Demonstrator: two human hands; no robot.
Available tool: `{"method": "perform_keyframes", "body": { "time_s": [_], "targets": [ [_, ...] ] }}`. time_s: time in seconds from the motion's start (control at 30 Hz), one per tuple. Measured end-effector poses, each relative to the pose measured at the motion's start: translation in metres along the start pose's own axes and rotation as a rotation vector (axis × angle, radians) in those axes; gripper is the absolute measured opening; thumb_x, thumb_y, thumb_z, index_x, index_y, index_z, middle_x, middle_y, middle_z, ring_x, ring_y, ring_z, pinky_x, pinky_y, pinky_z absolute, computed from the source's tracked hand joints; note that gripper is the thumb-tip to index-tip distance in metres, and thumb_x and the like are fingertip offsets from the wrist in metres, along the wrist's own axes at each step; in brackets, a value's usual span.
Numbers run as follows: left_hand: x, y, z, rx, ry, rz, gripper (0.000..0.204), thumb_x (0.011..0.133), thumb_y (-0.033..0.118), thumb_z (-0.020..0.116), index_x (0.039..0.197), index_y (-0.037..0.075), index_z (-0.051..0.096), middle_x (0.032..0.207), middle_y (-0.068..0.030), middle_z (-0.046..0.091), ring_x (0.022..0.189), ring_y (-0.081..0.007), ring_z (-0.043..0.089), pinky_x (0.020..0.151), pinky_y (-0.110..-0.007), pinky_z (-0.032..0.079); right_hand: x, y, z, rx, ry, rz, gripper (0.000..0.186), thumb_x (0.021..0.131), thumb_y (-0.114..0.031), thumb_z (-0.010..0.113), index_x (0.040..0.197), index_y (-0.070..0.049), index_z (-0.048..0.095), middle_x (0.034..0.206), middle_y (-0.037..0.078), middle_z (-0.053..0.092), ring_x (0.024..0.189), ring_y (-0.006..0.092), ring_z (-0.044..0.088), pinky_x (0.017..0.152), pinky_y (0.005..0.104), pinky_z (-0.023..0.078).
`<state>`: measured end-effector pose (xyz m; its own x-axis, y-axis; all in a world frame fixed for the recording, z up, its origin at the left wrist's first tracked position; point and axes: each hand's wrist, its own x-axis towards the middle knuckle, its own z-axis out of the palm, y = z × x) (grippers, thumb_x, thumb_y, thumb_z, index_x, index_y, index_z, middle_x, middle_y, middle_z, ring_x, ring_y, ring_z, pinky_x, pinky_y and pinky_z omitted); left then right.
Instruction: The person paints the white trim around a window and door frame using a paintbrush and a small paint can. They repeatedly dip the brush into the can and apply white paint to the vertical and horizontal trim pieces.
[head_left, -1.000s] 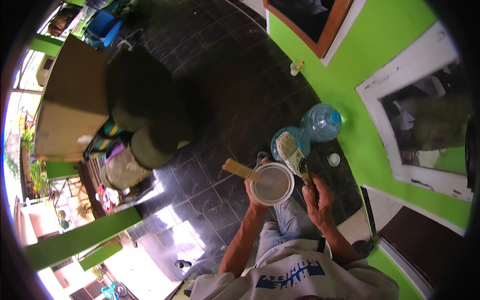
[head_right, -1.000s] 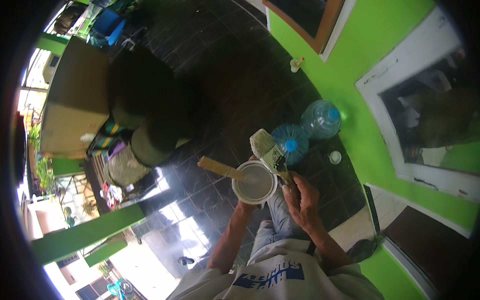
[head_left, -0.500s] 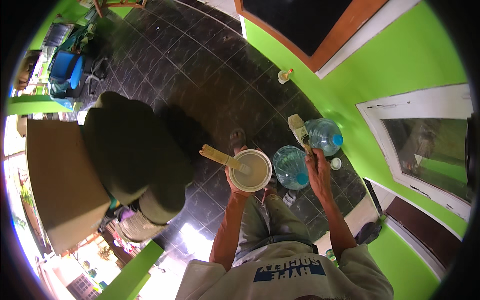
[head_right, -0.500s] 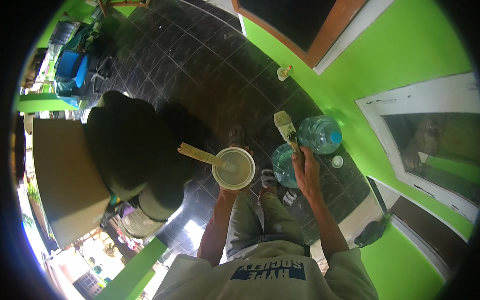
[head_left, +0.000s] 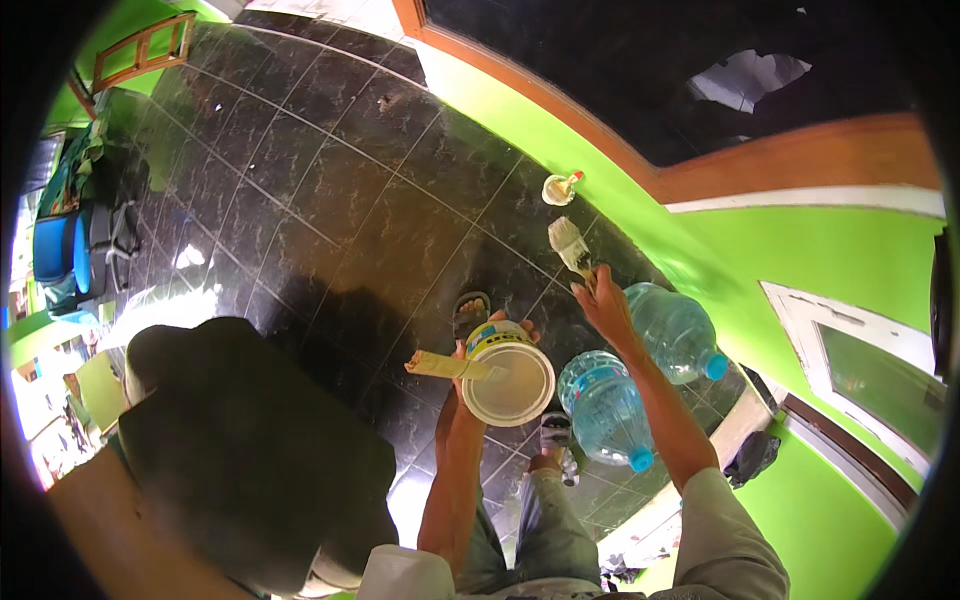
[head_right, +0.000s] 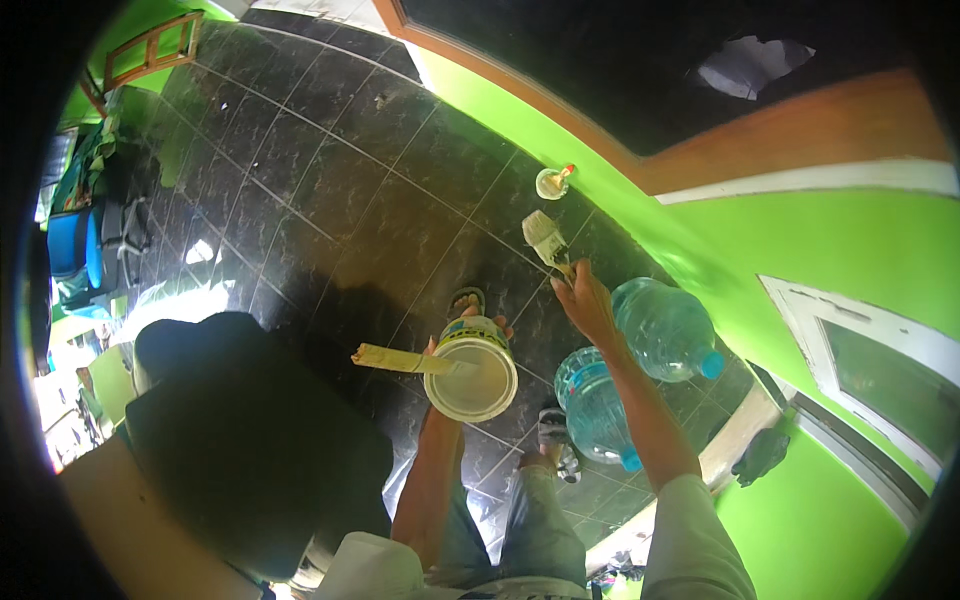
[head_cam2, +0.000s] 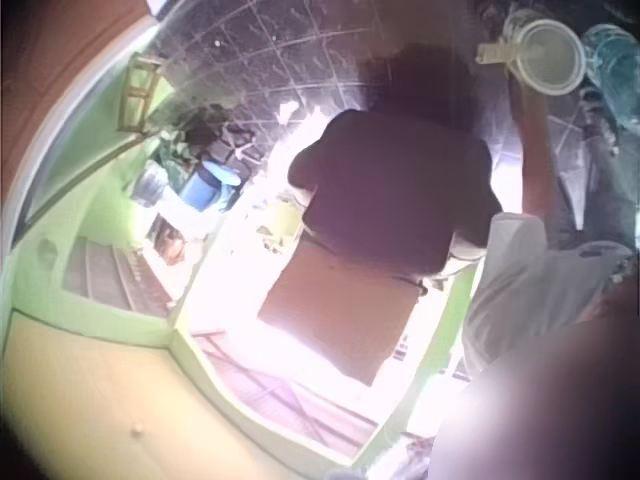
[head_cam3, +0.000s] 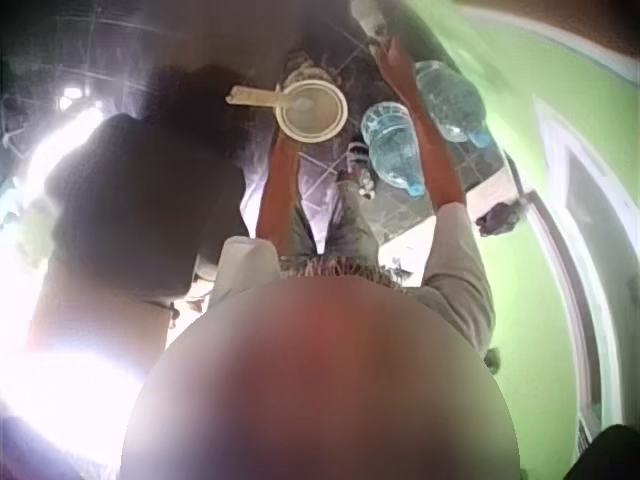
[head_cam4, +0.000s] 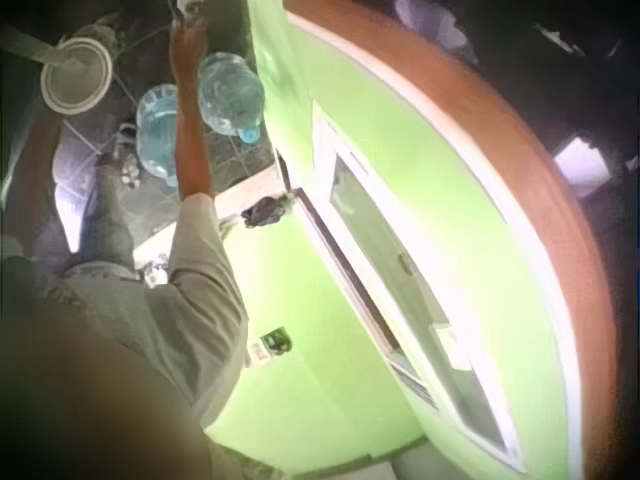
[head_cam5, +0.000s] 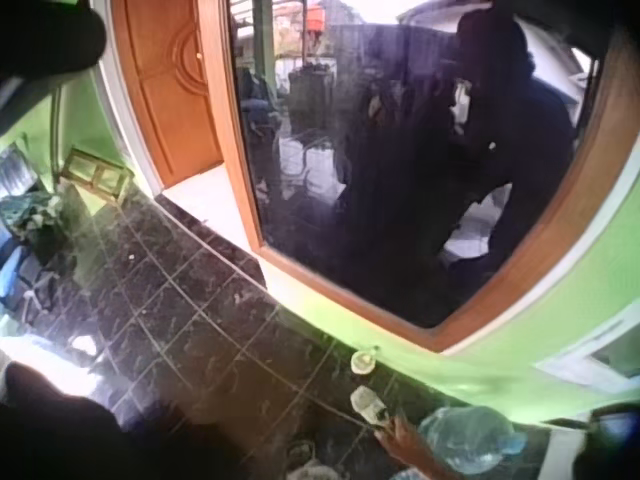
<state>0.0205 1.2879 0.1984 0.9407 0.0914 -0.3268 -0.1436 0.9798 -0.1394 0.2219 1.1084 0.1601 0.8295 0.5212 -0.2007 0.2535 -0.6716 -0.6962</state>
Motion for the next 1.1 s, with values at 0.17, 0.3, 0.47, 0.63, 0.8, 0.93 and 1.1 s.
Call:
{"method": "perform_keyframes", "body": {
  "time_s": [0.17, 0.3, 0.47, 0.63, 0.8, 0.93, 1.1],
  "targets": [
    [0.045, 0.035, -0.032, -0.065, 0.025, -0.061, 0.085, 0.09, 0.06, 0.067, 0.155, 0.013, 0.04, 0.155, -0.03, 0.04, 0.144, -0.0477, 0.039, 0.109, -0.065, 0.046, 0.1, 0.067, 0.061, -0.402, 0.015, -0.087, 0.044, 0.093, -0.038, 0.073, 0.105, -0.003, 0.049, 0.09, 0.016, 0.062, 0.08, 0.038, 0.069, 0.067, 0.0473, 0.055],
    [0.056, 0.043, -0.029, 0.006, 0.132, -0.041, 0.087, 0.089, 0.063, 0.067, 0.155, 0.013, 0.04, 0.151, -0.0295, 0.043, 0.142, -0.0464, 0.042, 0.104, -0.062, 0.052, 0.15, 0.105, 0.093, -0.672, 0.075, -0.094, 0.055, 0.088, -0.047, 0.077, 0.105, -0.004, 0.048, 0.106, 0.016, 0.057, 0.092, 0.0339, 0.067, 0.071, 0.047, 0.056],
    [0.077, 0.056, -0.024, -0.033, 0.142, -0.084, 0.088, 0.087, 0.065, 0.068, 0.153, 0.014, 0.042, 0.147, -0.0281, 0.046, 0.137, -0.0452, 0.046, 0.1, -0.061, 0.055, 0.187, 0.151, 0.131, -0.781, 0.066, -0.001, 0.064, 0.085, -0.056, 0.077, 0.111, -0.002, 0.053, 0.129, 0.016, 0.051, 0.104, 0.0318, 0.066, 0.079, 0.0569, 0.055],
    [0.089, 0.068, -0.004, 0.019, 0.275, -0.037, 0.086, 0.084, 0.062, 0.074, 0.149, 0.016, 0.043, 0.146, -0.0263, 0.048, 0.137, -0.0428, 0.047, 0.101, -0.057, 0.056, 0.208, 0.178, 0.151, -0.869, 0.029, 0.132, 0.082, 0.087, -0.068, 0.068, 0.129, 0.001, 0.053, 0.14, 0.016, 0.046, 0.11, 0.0343, 0.065, 0.087, 0.0622, 0.053],
    [0.104, 0.083, 0.002, -0.067, 0.224, -0.092, 0.083, 0.075, 0.051, 0.088, 0.139, 0.017, 0.047, 0.143, -0.0232, 0.053, 0.135, -0.0403, 0.049, 0.102, -0.057, 0.055, 0.225, 0.191, 0.17, -0.842, 0.105, 0.199, 0.077, 0.084, -0.067, 0.072, 0.131, -0.007, 0.058, 0.145, 0.013, 0.042, 0.119, 0.0327, 0.062, 0.092, 0.0685, 0.048],
    [0.11, 0.086, 0.001, -0.146, 0.134, -0.084, 0.068, 0.085, 0.044, 0.082, 0.138, 0.014, 0.052, 0.143, -0.0261, 0.05, 0.137, -0.0426, 0.047, 0.108, -0.062, 0.047, 0.237, 0.194, 0.176, -0.809, 0.131, 0.18, 0.085, 0.083, -0.069, 0.071, 0.133, -0.003, 0.054, 0.14, 0.016, 0.046, 0.117, 0.0365, 0.063, 0.086, 0.0687, 0.051],
    [0.113, 0.09, 0.002, -0.133, 0.111, -0.071, 0.061, 0.091, 0.043, 0.077, 0.139, 0.013, 0.054, 0.143, -0.0288, 0.048, 0.137, -0.0443, 0.045, 0.11, -0.063, 0.045, 0.242, 0.2, 0.184, -0.847, 0.178, 0.167, 0.081, 0.082, -0.065, 0.075, 0.132, -0.005, 0.055, 0.139, 0.014, 0.046, 0.118, 0.0349, 0.061, 0.086, 0.0665, 0.051]
  ]
}}
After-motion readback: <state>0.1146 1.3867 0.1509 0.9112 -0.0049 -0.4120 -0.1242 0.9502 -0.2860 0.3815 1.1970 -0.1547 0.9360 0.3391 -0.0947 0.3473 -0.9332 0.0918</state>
